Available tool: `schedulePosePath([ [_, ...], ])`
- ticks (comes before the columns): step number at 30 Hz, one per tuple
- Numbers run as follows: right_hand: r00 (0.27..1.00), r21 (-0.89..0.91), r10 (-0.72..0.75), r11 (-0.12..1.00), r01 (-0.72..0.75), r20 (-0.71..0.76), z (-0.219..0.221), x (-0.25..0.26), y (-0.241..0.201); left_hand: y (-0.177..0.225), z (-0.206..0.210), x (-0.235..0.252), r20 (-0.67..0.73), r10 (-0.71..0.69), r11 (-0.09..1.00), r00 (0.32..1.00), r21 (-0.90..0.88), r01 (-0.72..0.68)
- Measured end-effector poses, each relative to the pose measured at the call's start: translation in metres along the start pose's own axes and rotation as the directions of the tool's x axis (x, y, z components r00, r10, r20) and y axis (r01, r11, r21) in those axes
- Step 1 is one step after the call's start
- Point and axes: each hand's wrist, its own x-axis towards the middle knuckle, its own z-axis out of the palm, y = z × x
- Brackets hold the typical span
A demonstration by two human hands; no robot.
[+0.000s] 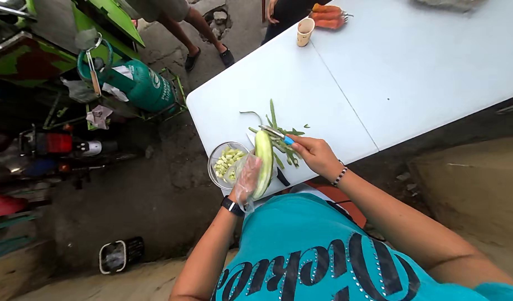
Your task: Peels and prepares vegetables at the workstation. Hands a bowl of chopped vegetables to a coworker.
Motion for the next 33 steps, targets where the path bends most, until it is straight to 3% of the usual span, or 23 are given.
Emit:
schedulePosePath([
  [5, 0.99, -0.019, -0.128, 0.992, 0.127, -0.06, 0.0, -0.016, -0.011, 0.001, -0.005, 0.0, -0.012, 0.014, 0.999, 1.0, -0.05, -0.014],
  [12, 0.99, -0.05, -0.132, 0.99, 0.13, -0.04, -0.002, -0.013, -0.012, -0.004, -0.004, -0.002, 0.035, 0.014, 0.998, 0.999, -0.063, -0.012],
  [17, 0.998, -0.025, -0.066, 0.998, 0.065, -0.02, 0.003, -0.008, -0.013, -0.003, -0.005, -0.006, 0.048, -0.008, 1.0, 0.999, -0.005, 0.008],
  [21, 0.988, -0.029, 0.079, 0.997, -0.076, 0.129, 0.012, -0.003, 0.007, -0.001, 0.001, -0.012, 0.075, -0.006, 1.0, 0.997, -0.025, 0.008],
  [26, 0.942, 0.079, 0.288, 0.949, -0.305, 0.174, 0.018, -0.01, 0.022, 0.002, 0.003, -0.013, -0.045, -0.116, 0.94, 0.992, -0.327, 0.095],
  [33, 0.984, 0.326, 0.173, 0.929, -0.175, 0.038, 0.014, -0.034, 0.001, 0.02, -0.002, -0.007, -0.017, -0.107, 0.818, 0.994, -0.57, 0.078],
])
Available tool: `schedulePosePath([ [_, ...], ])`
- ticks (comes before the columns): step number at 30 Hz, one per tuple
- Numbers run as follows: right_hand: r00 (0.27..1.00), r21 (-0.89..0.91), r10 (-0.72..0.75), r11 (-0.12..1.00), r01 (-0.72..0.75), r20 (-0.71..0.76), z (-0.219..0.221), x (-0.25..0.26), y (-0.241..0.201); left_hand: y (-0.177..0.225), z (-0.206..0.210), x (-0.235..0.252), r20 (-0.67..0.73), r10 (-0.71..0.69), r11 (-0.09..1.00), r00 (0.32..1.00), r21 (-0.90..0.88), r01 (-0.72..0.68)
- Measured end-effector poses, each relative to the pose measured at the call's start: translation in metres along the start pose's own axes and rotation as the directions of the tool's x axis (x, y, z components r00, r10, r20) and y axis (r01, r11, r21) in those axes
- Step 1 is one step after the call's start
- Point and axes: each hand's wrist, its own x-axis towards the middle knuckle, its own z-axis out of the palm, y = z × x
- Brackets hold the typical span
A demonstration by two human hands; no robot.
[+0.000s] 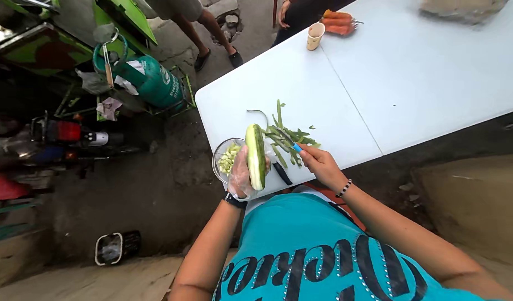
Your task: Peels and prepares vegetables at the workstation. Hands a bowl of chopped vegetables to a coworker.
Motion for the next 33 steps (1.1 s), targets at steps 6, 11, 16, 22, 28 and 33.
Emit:
schedulePosePath([
  [6, 0.864, -0.174, -0.503, 0.852, 0.494, -0.011, 0.006, -0.027, -0.014, 0.009, 0.024, -0.002, -0.226, -0.032, 0.978, 0.974, -0.208, -0.017],
  [11, 0.772, -0.23, -0.635, 0.747, 0.623, 0.027, 0.012, -0.037, -0.025, 0.019, 0.036, -0.007, -0.168, -0.01, 0.963, 0.986, -0.266, -0.036],
  [16, 0.755, -0.238, -0.655, 0.73, 0.641, 0.024, 0.015, -0.037, -0.024, 0.028, 0.042, -0.01, -0.08, -0.006, 0.937, 0.997, -0.349, -0.022],
  [22, 0.735, -0.27, -0.678, 0.709, 0.652, -0.004, 0.02, -0.035, -0.027, 0.035, 0.056, -0.016, -0.167, -0.072, 0.925, 0.983, -0.38, 0.004],
  [28, 0.708, -0.341, -0.706, 0.669, 0.66, -0.016, 0.021, -0.033, -0.03, 0.038, 0.062, -0.017, -0.179, -0.098, 0.924, 0.979, -0.381, 0.023],
  [33, 0.698, -0.368, -0.716, 0.649, 0.666, -0.002, 0.019, -0.03, -0.034, 0.037, 0.058, -0.014, -0.144, -0.11, 0.915, 0.984, -0.401, 0.043],
])
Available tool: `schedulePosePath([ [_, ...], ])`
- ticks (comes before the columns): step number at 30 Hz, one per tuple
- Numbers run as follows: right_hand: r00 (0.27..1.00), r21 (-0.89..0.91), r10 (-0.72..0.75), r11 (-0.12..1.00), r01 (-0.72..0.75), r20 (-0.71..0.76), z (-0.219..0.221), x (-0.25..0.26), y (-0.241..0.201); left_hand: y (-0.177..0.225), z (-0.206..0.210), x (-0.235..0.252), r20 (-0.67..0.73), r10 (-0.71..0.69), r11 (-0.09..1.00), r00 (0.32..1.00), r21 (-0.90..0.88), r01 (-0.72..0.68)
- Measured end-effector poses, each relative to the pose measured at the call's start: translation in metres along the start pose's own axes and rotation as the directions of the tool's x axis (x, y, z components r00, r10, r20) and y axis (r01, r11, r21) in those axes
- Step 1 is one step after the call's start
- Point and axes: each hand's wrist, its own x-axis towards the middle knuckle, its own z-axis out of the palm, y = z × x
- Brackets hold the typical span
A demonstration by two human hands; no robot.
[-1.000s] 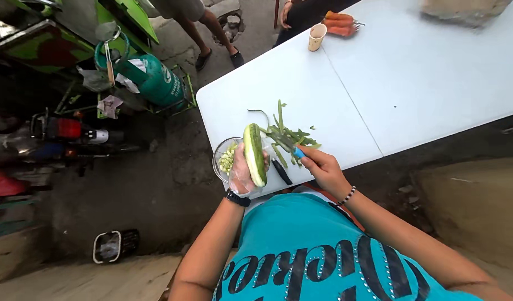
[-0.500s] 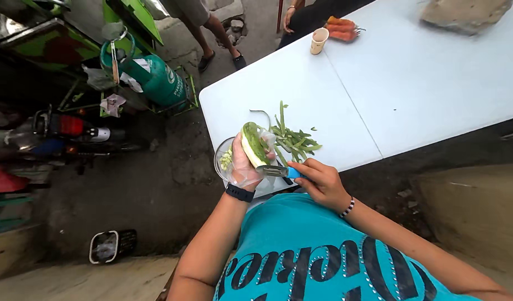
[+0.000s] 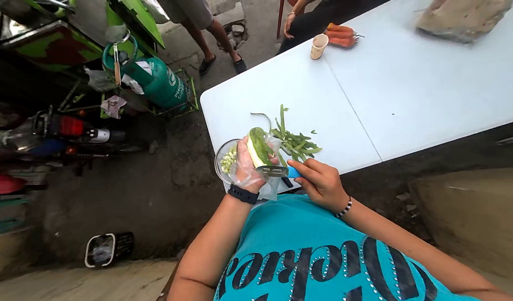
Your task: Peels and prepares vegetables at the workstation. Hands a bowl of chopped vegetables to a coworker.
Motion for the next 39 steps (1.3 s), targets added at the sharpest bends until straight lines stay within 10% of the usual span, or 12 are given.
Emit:
schedulePosePath([
  [24, 0.988, -0.08, 0.121, 0.99, -0.114, 0.098, -0.019, 0.012, 0.023, -0.012, -0.02, 0.013, 0.013, 0.094, 0.942, 0.995, 0.321, -0.093],
  [39, 0.985, 0.01, 0.111, 0.993, -0.114, 0.132, -0.019, -0.003, 0.015, -0.014, -0.025, 0.021, 0.069, 0.068, 0.977, 0.995, 0.197, -0.08],
])
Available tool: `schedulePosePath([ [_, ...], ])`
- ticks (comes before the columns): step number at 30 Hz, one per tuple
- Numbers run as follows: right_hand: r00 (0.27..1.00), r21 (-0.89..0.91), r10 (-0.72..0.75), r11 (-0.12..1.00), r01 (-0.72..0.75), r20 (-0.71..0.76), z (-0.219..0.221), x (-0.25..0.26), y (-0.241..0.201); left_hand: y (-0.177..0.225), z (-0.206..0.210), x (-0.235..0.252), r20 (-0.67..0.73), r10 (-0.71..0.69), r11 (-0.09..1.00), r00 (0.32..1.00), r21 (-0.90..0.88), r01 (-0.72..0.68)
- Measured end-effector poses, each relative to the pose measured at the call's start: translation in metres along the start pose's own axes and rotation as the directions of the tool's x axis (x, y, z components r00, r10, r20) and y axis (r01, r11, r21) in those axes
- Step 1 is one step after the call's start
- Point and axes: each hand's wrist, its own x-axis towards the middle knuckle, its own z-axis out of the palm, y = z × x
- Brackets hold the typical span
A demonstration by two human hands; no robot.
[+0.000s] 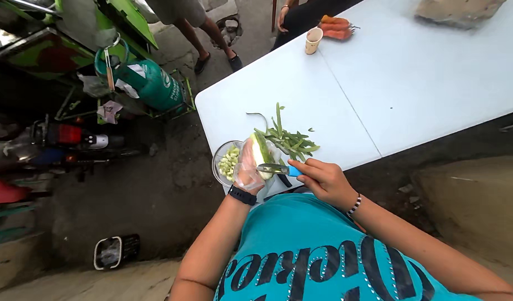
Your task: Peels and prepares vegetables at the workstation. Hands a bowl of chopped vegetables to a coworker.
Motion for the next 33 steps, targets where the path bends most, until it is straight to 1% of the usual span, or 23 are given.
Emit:
schedulePosePath([
  [6, 0.999, -0.058, -0.005, 0.998, 0.003, -0.037, 0.001, 0.002, 0.001, 0.002, 0.004, 0.001, -0.002, 0.005, 1.0, 1.0, 0.002, -0.005],
  [9, 0.998, -0.06, 0.042, 0.997, -0.045, -0.047, 0.0, 0.006, 0.004, 0.002, 0.014, -0.001, -0.09, -0.032, 0.994, 0.995, 0.104, 0.042],
  [12, 0.997, -0.028, 0.073, 0.997, -0.073, -0.025, -0.006, 0.01, 0.009, -0.004, 0.017, -0.002, -0.103, -0.067, 0.986, 0.992, 0.145, 0.082],
  [14, 0.999, -0.003, 0.043, 0.999, -0.043, -0.011, -0.008, 0.007, 0.007, -0.004, 0.017, -0.002, -0.077, -0.034, 0.992, 0.996, 0.12, 0.043],
  [16, 1.0, 0.01, 0.017, 1.0, -0.017, 0.005, -0.008, 0.003, 0.002, 0.0, 0.012, -0.002, 0.002, 0.025, 0.994, 1.0, 0.103, -0.025],
  [17, 1.0, 0.008, 0.014, 1.0, -0.015, 0.01, -0.008, 0.001, 0.001, 0.001, 0.011, -0.001, 0.015, 0.052, 0.993, 0.999, 0.107, -0.054],
  [19, 1.0, 0.002, 0.027, 1.0, -0.027, 0.012, -0.006, 0.0, 0.0, 0.004, 0.012, -0.001, -0.011, 0.072, 0.988, 0.997, 0.137, -0.07],
  [21, 0.999, -0.008, 0.038, 0.999, -0.038, 0.0, -0.004, 0.0, 0.0, 0.005, 0.013, -0.001, -0.036, 0.06, 0.989, 0.998, 0.136, -0.054],
  [24, 0.999, -0.03, 0.041, 0.999, -0.042, -0.024, -0.001, 0.001, 0.002, 0.003, 0.011, 0.001, -0.034, 0.024, 0.993, 0.999, 0.118, -0.02],
  [26, 0.998, -0.038, 0.05, 0.998, -0.051, -0.034, 0.0, 0.003, 0.003, 0.002, 0.012, 0.001, -0.075, -0.01, 0.993, 0.997, 0.119, 0.019],
  [28, 0.997, -0.035, 0.073, 0.997, -0.074, -0.038, 0.001, 0.005, 0.004, 0.0, 0.013, 0.0, -0.096, -0.031, 0.989, 0.995, 0.138, 0.045],
  [33, 0.986, -0.006, 0.167, 0.986, -0.167, -0.012, -0.004, 0.009, 0.015, -0.004, 0.016, -0.004, -0.092, -0.064, 0.979, 0.994, 0.189, 0.08],
])
